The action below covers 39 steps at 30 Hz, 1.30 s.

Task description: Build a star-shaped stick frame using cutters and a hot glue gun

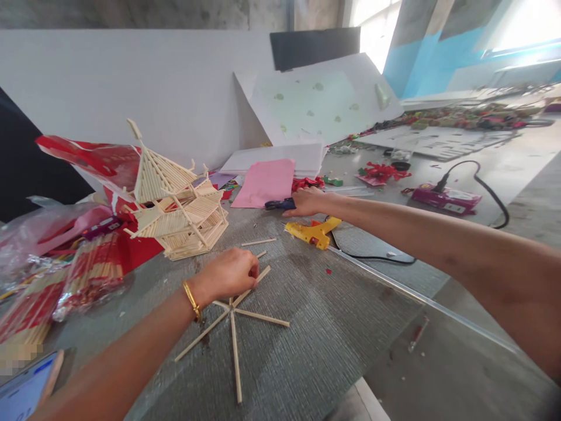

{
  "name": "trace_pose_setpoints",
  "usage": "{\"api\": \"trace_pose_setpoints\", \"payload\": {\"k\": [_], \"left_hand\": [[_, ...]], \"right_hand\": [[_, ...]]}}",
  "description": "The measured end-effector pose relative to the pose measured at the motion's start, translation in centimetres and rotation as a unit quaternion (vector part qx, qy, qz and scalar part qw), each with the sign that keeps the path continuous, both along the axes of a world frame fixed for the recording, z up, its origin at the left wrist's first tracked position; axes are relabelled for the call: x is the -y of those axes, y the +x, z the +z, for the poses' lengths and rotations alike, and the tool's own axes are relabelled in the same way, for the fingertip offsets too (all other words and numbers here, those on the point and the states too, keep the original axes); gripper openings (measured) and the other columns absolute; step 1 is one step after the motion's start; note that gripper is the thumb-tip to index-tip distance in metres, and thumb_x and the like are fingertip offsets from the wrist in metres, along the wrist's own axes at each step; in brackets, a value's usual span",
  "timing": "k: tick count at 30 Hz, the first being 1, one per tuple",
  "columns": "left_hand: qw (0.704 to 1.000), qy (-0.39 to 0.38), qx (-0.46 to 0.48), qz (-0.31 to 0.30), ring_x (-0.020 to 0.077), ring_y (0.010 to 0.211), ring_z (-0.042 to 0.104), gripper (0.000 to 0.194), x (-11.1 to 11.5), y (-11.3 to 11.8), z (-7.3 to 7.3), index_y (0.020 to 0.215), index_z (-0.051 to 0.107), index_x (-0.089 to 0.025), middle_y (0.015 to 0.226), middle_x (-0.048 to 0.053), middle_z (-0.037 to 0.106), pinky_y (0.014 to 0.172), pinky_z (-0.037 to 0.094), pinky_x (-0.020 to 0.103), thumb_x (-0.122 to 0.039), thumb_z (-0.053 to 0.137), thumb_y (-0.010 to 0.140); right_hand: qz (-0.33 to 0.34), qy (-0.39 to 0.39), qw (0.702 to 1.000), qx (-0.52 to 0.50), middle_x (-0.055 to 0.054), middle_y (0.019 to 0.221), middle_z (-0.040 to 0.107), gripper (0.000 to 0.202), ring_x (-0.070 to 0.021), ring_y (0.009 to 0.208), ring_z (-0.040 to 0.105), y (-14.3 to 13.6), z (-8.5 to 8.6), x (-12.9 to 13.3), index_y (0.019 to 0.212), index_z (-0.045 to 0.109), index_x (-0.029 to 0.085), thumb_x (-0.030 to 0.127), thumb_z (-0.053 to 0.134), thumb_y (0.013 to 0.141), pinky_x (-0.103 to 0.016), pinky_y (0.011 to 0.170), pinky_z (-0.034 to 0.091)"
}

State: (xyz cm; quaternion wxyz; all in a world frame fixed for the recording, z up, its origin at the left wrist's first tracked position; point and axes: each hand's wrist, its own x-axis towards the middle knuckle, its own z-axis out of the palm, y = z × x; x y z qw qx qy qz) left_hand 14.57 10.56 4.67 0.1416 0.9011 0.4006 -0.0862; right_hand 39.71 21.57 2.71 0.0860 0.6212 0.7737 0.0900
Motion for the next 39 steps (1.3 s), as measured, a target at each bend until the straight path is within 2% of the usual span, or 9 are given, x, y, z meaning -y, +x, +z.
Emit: {"api": "trace_pose_setpoints", "payload": {"k": [9, 18, 29, 34, 39], "left_hand": [[1.0, 0.0, -0.005, 0.001, 0.0142, 0.058, 0.058, 0.015, 0.0, 0.0, 0.0, 0.074, 0.069, -0.018, 0.065, 0.002, 0.067, 0.052, 0.034, 0.023, -0.018, 0.055, 0.067], [1.0, -0.006, -0.008, 0.006, 0.0134, 0.055, 0.057, 0.017, 0.4, 0.1, 0.7, 0.076, 0.069, -0.017, 0.061, 0.001, 0.067, 0.053, 0.035, 0.023, -0.017, 0.055, 0.067], [1.0, 0.007, 0.007, 0.003, 0.0152, 0.061, 0.059, 0.015, 0.2, -0.4, 0.1, 0.075, 0.07, -0.016, 0.069, 0.004, 0.068, 0.053, 0.035, 0.024, -0.018, 0.057, 0.068], [1.0, 0.003, 0.017, 0.01, 0.015, 0.06, 0.059, 0.016, 0.5, -0.2, 0.4, 0.074, 0.07, -0.017, 0.067, 0.004, 0.068, 0.053, 0.035, 0.023, -0.017, 0.055, 0.067], [0.999, -0.013, 0.043, 0.016, 0.0135, 0.056, 0.058, 0.016, 0.5, -0.7, 1.4, 0.074, 0.066, -0.015, 0.061, 0.001, 0.065, 0.052, 0.035, 0.022, -0.019, 0.051, 0.07]], "right_hand": [[-0.003, 0.002, 1.0, 0.005, -0.024, 0.105, 0.062, 0.077, -0.0325, 0.098, 0.058, -0.2, -0.1, 0.4, 0.108, 0.063, 0.005, 0.071, 0.037, 0.078, -0.037, 0.076, 0.043], [0.018, 0.016, 1.0, 0.004, -0.024, 0.104, 0.062, 0.078, -0.0332, 0.094, 0.059, -0.3, -0.6, 0.2, 0.108, 0.062, 0.004, 0.072, 0.036, 0.078, -0.037, 0.074, 0.044], [0.085, 0.004, 0.996, -0.01, -0.019, 0.111, 0.059, 0.059, -0.0296, 0.1, 0.056, -0.7, 0.5, 1.3, 0.113, 0.058, 0.007, 0.056, 0.05, 0.081, -0.035, 0.08, 0.041], [0.097, 0.015, 0.995, -0.028, -0.018, 0.112, 0.058, 0.051, -0.0272, 0.102, 0.053, -0.4, 2.0, 2.2, 0.113, 0.056, 0.009, 0.051, 0.04, 0.088, -0.033, 0.083, 0.038], [0.143, 0.081, 0.982, -0.096, -0.014, 0.108, 0.059, 0.035, -0.0238, 0.1, 0.053, 0.6, 5.2, 6.0, 0.111, 0.056, 0.012, 0.034, 0.041, 0.088, -0.031, 0.085, 0.037]]}}
